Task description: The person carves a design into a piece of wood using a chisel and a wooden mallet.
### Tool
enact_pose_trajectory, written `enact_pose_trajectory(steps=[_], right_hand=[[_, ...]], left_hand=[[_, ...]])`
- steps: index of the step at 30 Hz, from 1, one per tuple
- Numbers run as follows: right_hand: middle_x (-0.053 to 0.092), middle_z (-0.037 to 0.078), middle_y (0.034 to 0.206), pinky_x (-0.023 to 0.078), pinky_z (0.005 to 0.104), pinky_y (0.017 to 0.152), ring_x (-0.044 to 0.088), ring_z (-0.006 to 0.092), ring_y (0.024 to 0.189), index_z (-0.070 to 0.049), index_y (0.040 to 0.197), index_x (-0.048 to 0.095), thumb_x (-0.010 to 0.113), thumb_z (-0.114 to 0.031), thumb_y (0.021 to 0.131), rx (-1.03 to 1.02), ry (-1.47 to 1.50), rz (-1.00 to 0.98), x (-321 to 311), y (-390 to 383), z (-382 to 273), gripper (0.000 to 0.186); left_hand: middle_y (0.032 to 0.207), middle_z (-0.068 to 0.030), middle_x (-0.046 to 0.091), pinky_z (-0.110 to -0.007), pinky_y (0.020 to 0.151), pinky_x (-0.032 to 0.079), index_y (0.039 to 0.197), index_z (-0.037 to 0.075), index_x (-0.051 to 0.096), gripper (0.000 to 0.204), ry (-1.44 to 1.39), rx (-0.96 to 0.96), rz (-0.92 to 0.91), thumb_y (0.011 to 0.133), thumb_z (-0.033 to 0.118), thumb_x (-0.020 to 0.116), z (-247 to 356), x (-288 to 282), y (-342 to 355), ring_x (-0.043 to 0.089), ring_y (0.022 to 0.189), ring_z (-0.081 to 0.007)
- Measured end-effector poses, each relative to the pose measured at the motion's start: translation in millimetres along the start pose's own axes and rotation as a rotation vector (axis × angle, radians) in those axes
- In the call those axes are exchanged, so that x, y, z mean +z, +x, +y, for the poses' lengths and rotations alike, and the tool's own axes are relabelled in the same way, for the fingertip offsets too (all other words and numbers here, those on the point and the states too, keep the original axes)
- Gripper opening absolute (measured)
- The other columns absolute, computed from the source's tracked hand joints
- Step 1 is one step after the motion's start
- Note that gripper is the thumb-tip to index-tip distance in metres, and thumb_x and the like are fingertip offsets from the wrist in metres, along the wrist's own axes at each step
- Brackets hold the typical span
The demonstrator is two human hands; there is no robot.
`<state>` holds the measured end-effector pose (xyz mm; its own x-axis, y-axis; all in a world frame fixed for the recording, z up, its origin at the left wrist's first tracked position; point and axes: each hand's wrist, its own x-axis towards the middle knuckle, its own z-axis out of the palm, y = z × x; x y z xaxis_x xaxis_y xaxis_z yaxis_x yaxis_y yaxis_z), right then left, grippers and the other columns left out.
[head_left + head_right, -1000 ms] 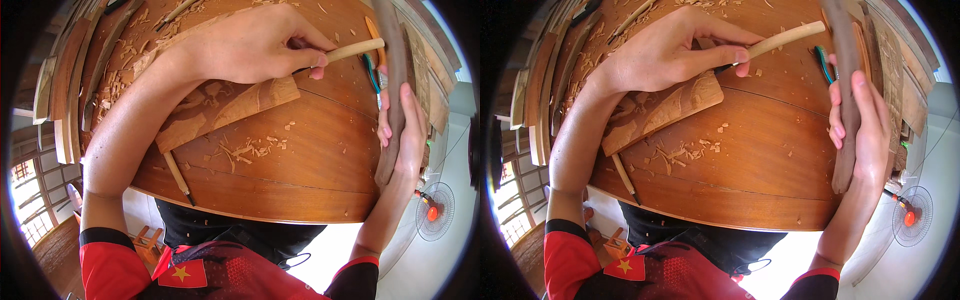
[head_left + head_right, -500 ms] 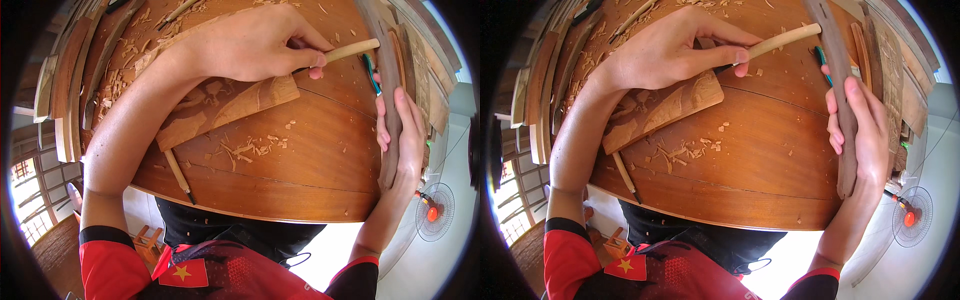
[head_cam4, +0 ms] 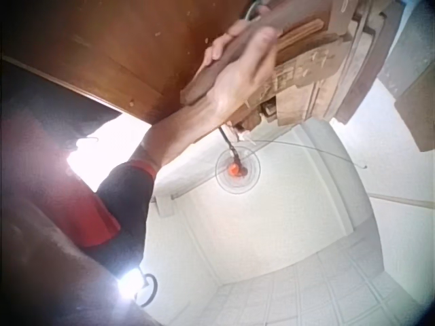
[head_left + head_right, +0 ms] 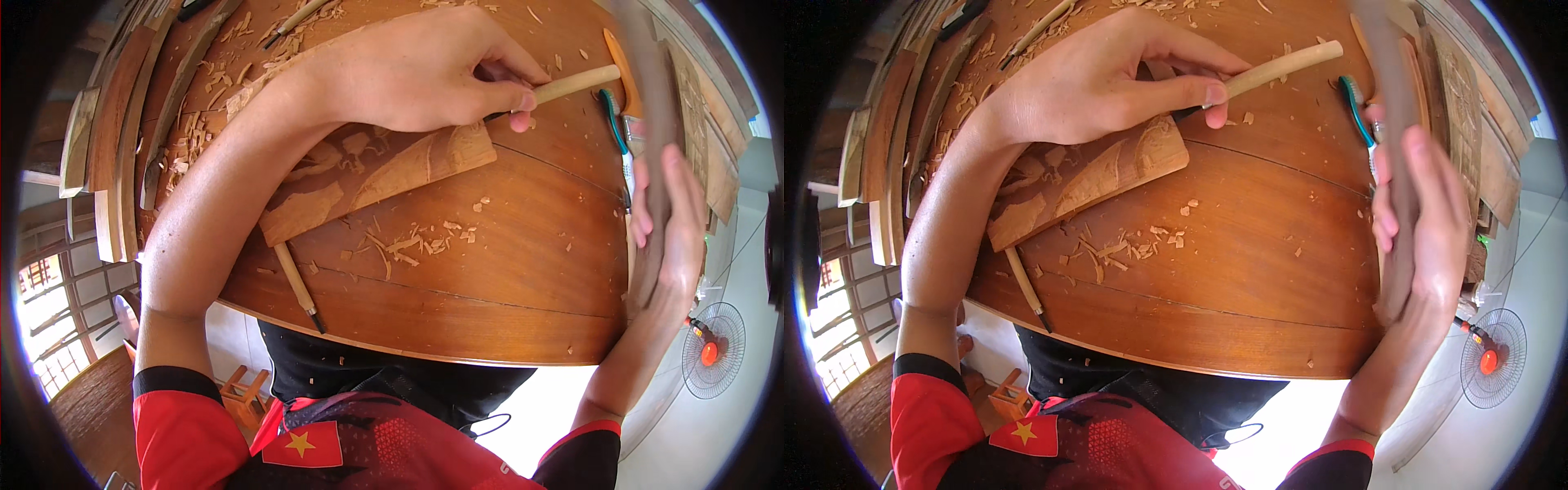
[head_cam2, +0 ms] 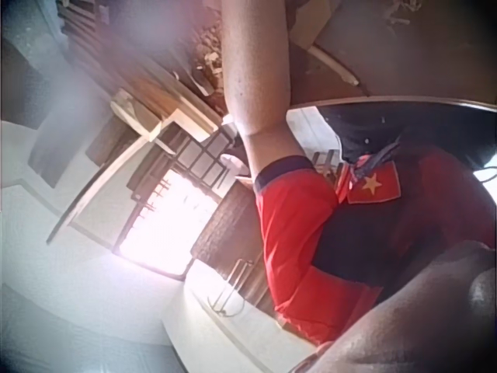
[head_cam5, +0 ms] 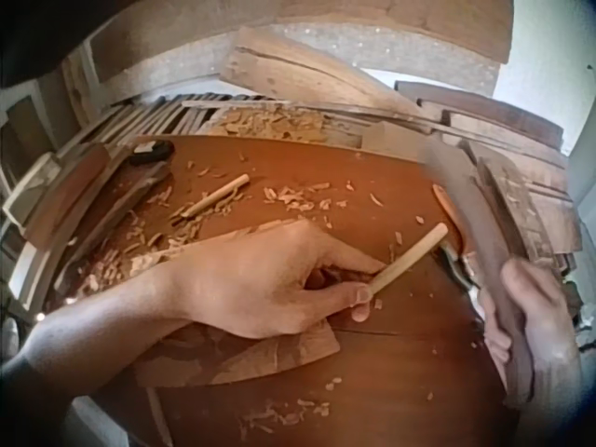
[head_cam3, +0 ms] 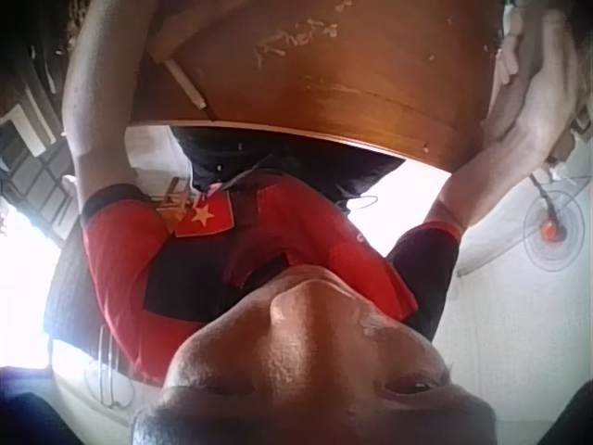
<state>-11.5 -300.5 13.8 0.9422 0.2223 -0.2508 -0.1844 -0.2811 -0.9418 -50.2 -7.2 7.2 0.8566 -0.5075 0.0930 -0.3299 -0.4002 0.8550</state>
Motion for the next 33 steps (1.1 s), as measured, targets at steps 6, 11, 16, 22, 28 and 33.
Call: enact_pose_trajectory(steps=[6,11,16,22,28,33], right_hand=[[0.053,0.001,0.091,0.034,0.0228,0.043,0.042,0.0046,0.052,0.001,0.140,0.057,0.048,-0.045,0.110,-0.119,0.030,-0.073,-1.8,7.8,7.1,0.056],[0.054,0.001,0.087,0.037,0.0232,0.042,0.043,0.0047,0.051,0.002,0.140,0.056,0.051,-0.043,0.109,-0.070,-0.007,-0.100,-1.7,3.1,4.8,0.055],[0.052,0.001,0.086,0.036,0.0229,0.041,0.041,0.0050,0.050,0.002,0.141,0.055,0.048,-0.042,0.111,-0.063,-0.024,-0.088,2.9,2.5,1.2,0.054],[0.051,0.002,0.086,0.035,0.0234,0.040,0.041,0.0057,0.049,0.005,0.142,0.054,0.044,-0.043,0.111,-0.133,0.061,-0.069,-1.6,7.5,5.8,0.058],[0.051,0.002,0.087,0.036,0.0235,0.042,0.042,0.0063,0.049,0.004,0.144,0.052,0.043,-0.039,0.112,-0.085,-0.006,-0.203,0.6,0.8,4.2,0.055],[0.053,0.001,0.088,0.037,0.0226,0.043,0.044,0.0058,0.051,0.003,0.142,0.054,0.044,-0.041,0.112,-0.040,-0.157,-0.249,0.5,1.0,4.7,0.055]], left_hand=[[0.096,-0.0122,0.075,-0.036,0.084,0.055,0.114,-0.001,0.068,0.022,0.060,0.003,-0.062,0.105,0.017,0.057,13.0,-9.2,-2.8,0.071,0.093,-0.0212],[0.099,-0.0116,0.077,-0.030,0.077,0.056,0.131,-0.005,0.066,0.036,0.107,-0.145,-0.041,0.101,0.015,0.064,1.0,5.0,2.2,0.072,0.087,-0.0149],[0.096,-0.0092,0.077,-0.030,0.077,0.055,0.125,-0.003,0.066,0.030,-0.165,-0.045,0.087,0.100,0.013,0.063,-15.5,7.2,-0.5,0.072,0.089,-0.0145],[0.108,-0.0139,0.074,-0.033,0.088,0.056,0.133,-0.006,0.054,0.034,-0.407,-0.008,-0.036,0.107,0.015,0.059,-14.5,-3.6,-1.7,0.069,0.104,-0.0180],[0.107,-0.0143,0.075,-0.031,0.087,0.055,0.131,-0.006,0.056,0.032,-0.137,0.169,0.014,0.106,0.015,0.059,-7.6,-3.5,-7.5,0.070,0.102,-0.0182],[0.104,-0.0139,0.075,-0.031,0.084,0.054,0.127,-0.006,0.058,0.030,-0.125,0.174,0.013,0.106,0.015,0.058,-9.4,-5.1,-4.6,0.070,0.099,-0.0180]])
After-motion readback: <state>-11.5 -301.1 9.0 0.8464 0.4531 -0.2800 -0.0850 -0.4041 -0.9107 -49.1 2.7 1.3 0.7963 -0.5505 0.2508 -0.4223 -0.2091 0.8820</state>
